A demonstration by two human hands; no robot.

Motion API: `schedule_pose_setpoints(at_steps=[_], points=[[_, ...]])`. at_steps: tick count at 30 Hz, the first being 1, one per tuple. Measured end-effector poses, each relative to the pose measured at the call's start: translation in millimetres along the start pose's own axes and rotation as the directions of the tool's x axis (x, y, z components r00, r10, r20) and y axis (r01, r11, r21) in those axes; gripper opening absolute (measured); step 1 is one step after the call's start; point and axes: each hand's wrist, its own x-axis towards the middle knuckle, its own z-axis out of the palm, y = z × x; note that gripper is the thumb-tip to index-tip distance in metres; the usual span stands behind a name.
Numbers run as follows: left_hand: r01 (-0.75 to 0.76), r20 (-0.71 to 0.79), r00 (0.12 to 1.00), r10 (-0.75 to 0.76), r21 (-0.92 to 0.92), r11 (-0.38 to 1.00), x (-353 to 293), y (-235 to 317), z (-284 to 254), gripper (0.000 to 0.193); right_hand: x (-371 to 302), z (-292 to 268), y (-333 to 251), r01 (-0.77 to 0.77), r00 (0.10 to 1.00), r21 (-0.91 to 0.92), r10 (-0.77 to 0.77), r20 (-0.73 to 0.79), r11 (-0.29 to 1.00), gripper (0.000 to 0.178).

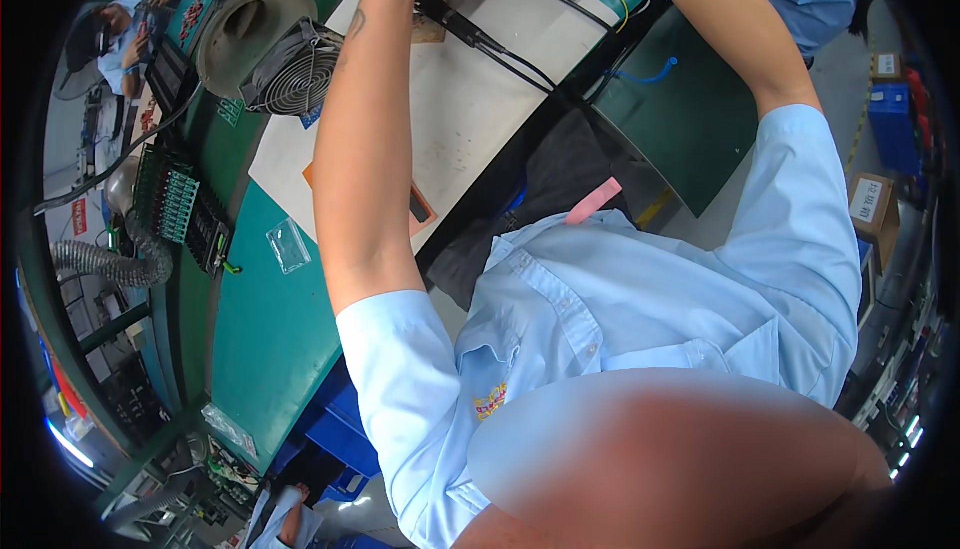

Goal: Assembling electronic components using pliers at a manual station.

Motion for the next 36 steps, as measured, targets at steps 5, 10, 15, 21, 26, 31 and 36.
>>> schedule_pose_setpoints(at_steps=[5,10,15,21,26,31,36], points=[[-0.055,-0.122,0.990,0.074,0.152,0.987,-0.4,1.1,-17.1,0.052,5.1,-6.9,18.9,0.023,1.000,-0.038,-0.023,-0.006,0.999,0.019],[-0.089,-0.271,0.953,0.134,0.173,0.981,-17.2,-13.0,-31.5,0.063,-8.8,3.0,10.3,0.407,0.912,-0.345,-0.358,0.199,0.845,0.023],[-0.103,-0.277,0.951,0.137,0.134,0.986,-29.4,2.7,-22.1,0.067,-18.0,37.2,34.8,0.313,0.949,-0.687,-0.235,0.208,0.655,0.021],[-0.080,-0.319,0.935,0.155,0.235,0.969,-40.4,8.5,-22.8,0.067,-9.5,68.0,54.3,0.307,0.945,-0.732,-0.283,0.162,0.609,0.021],[0.208,-0.202,0.970,-0.139,0.381,0.901,-16.5,-1.9,-16.6,0.066,-25.4,50.7,31.9,0.312,0.936,-0.694,-0.336,0.106,0.649,0.020],[0.199,-0.111,0.980,-0.165,0.584,0.787,31.9,-99.5,-31.8,0.067,-20.8,54.9,4.8,0.378,0.906,-0.652,-0.407,0.114,0.657,0.020],[0.208,-0.057,0.978,-0.203,0.419,0.884,24.5,-42.1,-7.2,0.068,-20.5,41.9,46.4,0.282,0.957,-0.673,-0.247,0.150,0.684,0.020]])
